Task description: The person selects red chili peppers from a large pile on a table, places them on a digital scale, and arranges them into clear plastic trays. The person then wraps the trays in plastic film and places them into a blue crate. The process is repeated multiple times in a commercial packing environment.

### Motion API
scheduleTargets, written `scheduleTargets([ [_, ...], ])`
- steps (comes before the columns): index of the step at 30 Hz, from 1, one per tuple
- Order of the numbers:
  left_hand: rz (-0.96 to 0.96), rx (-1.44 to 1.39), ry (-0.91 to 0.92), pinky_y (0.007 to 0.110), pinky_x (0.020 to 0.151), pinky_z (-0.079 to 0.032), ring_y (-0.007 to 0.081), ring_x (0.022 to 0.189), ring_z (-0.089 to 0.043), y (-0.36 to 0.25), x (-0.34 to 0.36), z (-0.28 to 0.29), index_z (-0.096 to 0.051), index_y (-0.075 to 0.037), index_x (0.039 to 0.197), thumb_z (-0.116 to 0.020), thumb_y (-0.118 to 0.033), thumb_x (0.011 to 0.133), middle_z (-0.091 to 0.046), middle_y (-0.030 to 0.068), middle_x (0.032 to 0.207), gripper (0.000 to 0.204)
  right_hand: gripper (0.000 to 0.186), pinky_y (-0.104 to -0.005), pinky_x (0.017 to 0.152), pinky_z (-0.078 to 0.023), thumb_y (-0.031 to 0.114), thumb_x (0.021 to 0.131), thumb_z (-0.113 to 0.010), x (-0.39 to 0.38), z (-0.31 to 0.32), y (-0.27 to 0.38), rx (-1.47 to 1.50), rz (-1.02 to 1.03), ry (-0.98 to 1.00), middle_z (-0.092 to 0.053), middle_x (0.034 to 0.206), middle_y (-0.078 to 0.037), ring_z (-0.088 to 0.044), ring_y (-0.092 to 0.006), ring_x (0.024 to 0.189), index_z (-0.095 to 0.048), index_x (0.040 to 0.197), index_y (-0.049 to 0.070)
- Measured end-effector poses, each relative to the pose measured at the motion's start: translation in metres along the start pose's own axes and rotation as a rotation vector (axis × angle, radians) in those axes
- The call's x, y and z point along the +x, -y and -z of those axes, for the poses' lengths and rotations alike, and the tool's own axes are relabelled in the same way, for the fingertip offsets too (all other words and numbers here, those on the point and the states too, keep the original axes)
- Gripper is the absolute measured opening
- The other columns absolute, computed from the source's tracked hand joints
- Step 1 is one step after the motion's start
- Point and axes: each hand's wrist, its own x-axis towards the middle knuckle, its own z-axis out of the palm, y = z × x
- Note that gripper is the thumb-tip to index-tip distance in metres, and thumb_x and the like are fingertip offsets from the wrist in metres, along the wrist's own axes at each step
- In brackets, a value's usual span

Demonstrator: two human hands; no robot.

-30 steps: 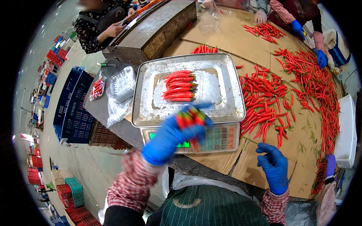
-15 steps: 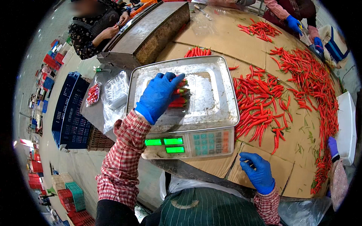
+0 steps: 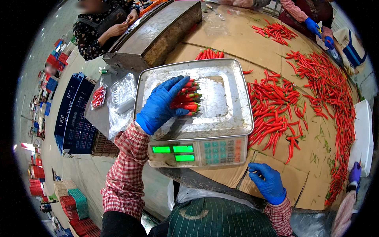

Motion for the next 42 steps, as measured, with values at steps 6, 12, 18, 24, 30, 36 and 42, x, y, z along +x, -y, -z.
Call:
scheduleTargets([
  [6, 0.120, -0.246, -0.056, 0.032, 0.095, -0.031, 0.0221, 0.115, -0.038, 0.004, -0.014, 0.023, -0.038, -0.012, 0.124, -0.069, -0.012, 0.065, -0.041, 0.0089, 0.124, 0.066, 0.025, -0.0258, 0.056, -0.046, 0.012, 0.074, -0.061, -0.001, -0.001, 0.001, -0.041, 0.039, 0.014, -0.059, 0.080, -0.010, -0.059, -0.0179, 0.065, -0.057, 0.098, 0.007],
  [12, 0.199, -0.341, -0.302, 0.026, 0.081, -0.040, 0.0135, 0.096, -0.050, 0.018, -0.033, 0.042, -0.049, -0.009, 0.114, -0.060, -0.012, 0.077, -0.053, 0.0032, 0.112, 0.039, 0.025, -0.0254, 0.056, -0.046, 0.008, 0.075, -0.059, -0.003, -0.007, -0.004, 0.017, -0.022, 0.038, -0.059, 0.082, -0.008, -0.058, -0.0150, 0.067, -0.056, 0.099, 0.006],
  [18, 0.311, -0.267, -0.472, 0.024, 0.073, -0.045, 0.0139, 0.085, -0.056, 0.028, -0.068, 0.052, -0.054, -0.006, 0.108, -0.055, -0.004, 0.079, -0.058, 0.0090, 0.102, 0.029, 0.025, -0.0251, 0.057, -0.045, 0.007, 0.075, -0.058, -0.002, -0.008, -0.003, 0.012, -0.004, 0.067, -0.059, 0.082, -0.007, -0.057, -0.0140, 0.067, -0.056, 0.100, 0.005],
  [24, 0.366, 0.062, -0.453, 0.032, 0.071, -0.044, 0.0295, 0.080, -0.056, 0.026, -0.090, 0.026, -0.057, -0.008, 0.102, -0.054, -0.011, 0.077, -0.058, 0.0155, 0.092, 0.025, 0.025, -0.0253, 0.058, -0.046, 0.010, 0.075, -0.059, -0.001, -0.012, -0.001, -0.022, 0.015, 0.090, -0.059, 0.082, -0.008, -0.058, -0.0151, 0.068, -0.056, 0.100, 0.005],
  [30, 0.386, 0.297, -0.406, 0.036, 0.085, -0.037, 0.0313, 0.097, -0.047, 0.012, -0.074, -0.007, -0.053, -0.004, 0.106, -0.052, -0.014, 0.078, -0.052, 0.0155, 0.105, 0.030, 0.025, -0.0261, 0.058, -0.046, 0.013, 0.075, -0.060, -0.001, -0.011, 0.000, -0.095, 0.033, 0.085, -0.060, 0.082, -0.010, -0.060, -0.0172, 0.069, -0.056, 0.098, 0.006],
  [36, 0.398, 0.338, -0.364, 0.036, 0.087, -0.036, 0.0321, 0.100, -0.046, -0.003, -0.061, -0.019, -0.048, -0.005, 0.113, -0.053, -0.012, 0.078, -0.050, 0.0172, 0.110, 0.037, 0.024, -0.0264, 0.057, -0.046, 0.013, 0.074, -0.061, -0.001, -0.012, -0.006, -0.085, 0.020, 0.051, -0.060, 0.081, -0.010, -0.060, -0.0177, 0.067, -0.056, 0.096, 0.006],
  [42, 0.399, 0.330, -0.368, 0.036, 0.086, -0.036, 0.0311, 0.098, -0.047, -0.003, -0.060, -0.023, -0.048, -0.006, 0.113, -0.054, -0.010, 0.077, -0.050, 0.0163, 0.108, 0.037, 0.024, -0.0262, 0.056, -0.046, 0.012, 0.073, -0.062, 0.000, -0.011, -0.007, -0.093, 0.033, 0.064, -0.060, 0.080, -0.010, -0.059, -0.0181, 0.065, -0.056, 0.097, 0.007],
])
